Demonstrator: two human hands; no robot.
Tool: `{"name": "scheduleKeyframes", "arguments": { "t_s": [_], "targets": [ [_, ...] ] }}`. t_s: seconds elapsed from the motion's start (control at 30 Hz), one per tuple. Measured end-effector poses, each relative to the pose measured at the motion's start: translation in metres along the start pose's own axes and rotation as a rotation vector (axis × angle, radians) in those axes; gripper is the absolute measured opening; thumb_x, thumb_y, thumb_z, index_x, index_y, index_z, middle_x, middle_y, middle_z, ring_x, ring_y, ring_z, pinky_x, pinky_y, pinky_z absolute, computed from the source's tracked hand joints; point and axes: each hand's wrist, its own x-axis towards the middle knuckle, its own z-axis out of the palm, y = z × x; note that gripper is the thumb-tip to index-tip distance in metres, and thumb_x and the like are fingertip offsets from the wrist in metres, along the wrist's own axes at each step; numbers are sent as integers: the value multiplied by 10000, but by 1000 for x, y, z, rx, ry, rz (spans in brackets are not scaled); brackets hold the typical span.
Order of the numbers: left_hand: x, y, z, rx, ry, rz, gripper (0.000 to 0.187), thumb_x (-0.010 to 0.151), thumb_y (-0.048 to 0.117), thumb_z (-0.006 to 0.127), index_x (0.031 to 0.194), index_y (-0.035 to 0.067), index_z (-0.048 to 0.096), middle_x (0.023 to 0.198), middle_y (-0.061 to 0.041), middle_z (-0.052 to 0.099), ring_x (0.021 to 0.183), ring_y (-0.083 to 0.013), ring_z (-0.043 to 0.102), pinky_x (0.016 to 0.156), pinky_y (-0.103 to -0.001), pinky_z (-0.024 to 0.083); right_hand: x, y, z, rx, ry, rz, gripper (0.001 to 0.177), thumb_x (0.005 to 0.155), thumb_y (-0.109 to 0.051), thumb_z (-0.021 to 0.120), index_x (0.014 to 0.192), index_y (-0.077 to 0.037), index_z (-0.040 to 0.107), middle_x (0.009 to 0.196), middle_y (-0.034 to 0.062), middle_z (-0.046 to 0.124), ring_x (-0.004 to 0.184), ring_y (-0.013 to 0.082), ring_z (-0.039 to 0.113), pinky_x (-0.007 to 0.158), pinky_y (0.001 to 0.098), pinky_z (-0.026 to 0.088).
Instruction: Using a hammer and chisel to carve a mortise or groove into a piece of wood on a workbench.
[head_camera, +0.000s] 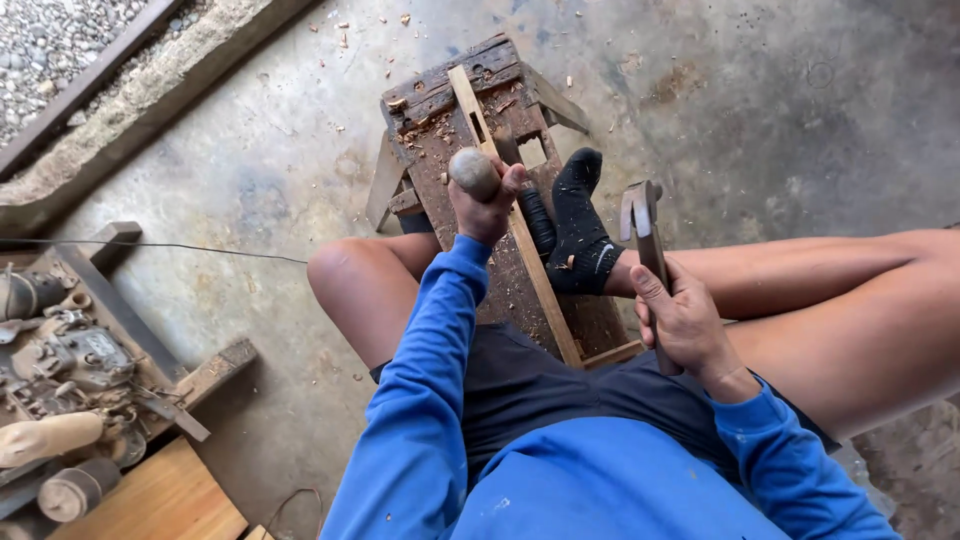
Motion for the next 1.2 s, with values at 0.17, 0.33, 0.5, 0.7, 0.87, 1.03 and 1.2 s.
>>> {"name": "scheduleKeyframes", "arguments": {
  "t_s": [0.17, 0.33, 0.5, 0.7, 0.87, 1.03, 1.2],
  "targets": [
    [5, -2, 7, 14, 5, -3, 266, 871, 233, 856, 847, 67, 650, 761, 23, 658, 692, -75, 633, 657, -249, 547, -1, 8, 7, 59, -45, -33, 305, 1000, -362, 579, 1115, -79, 586, 613, -13, 511, 428, 81, 481, 386, 241, 400],
    [7, -3, 12, 137, -33, 53, 240, 870, 230, 852, 838, 54, 691, 744, 18, 679, 682, -68, 642, 659, -245, 559, -1, 4, 12, 67, -82, -60, 312, 998, -373, 581, 1090, -75, 586, 616, -17, 511, 424, 81, 484, 388, 242, 402],
    [6, -7, -1, 277, -35, 61, 196, 859, 173, 831, 869, 44, 684, 761, -2, 679, 694, -104, 655, 657, -274, 563, 2, -14, 18, 12, -120, -79, 338, 995, -398, 613, 1066, -67, 599, 614, -19, 508, 438, 78, 485, 389, 250, 404],
    [10, -86, -40, -390, 140, -435, 201, 815, 133, 777, 921, 5, 664, 815, -114, 707, 722, -254, 697, 655, -367, 609, -21, -98, 47, -219, 0, -449, 404, 960, -397, 703, 1215, -93, 627, 695, 9, 648, 556, 95, 556, 481, 288, 479],
    [15, -113, -86, -337, 23, -360, 196, 837, 131, 771, 937, 8, 655, 826, -111, 701, 732, -248, 694, 668, -360, 606, -28, -137, 63, -203, -56, -1066, 420, 1054, -387, 709, 1268, -63, 549, 848, 99, 705, 746, 203, 715, 662, 327, 574],
    [0, -95, -134, -279, -16, -212, 191, 864, 129, 763, 957, 13, 643, 840, -106, 693, 745, -240, 690, 683, -351, 602, 11, -113, 88, -584, -25, -1211, 545, 1019, -478, 671, 1310, -51, 498, 837, 190, 684, 702, 365, 701, 632, 415, 551],
    [-42, -60, -179, -213, 4, -55, 186, 891, 128, 755, 977, 18, 632, 854, -101, 686, 758, -232, 687, 699, -342, 599, 0, -126, 90, -982, -111, -944, 645, 972, -553, 622, 1322, -19, 527, 796, 195, 694, 650, 372, 701, 570, 473, 543]
  ]
}}
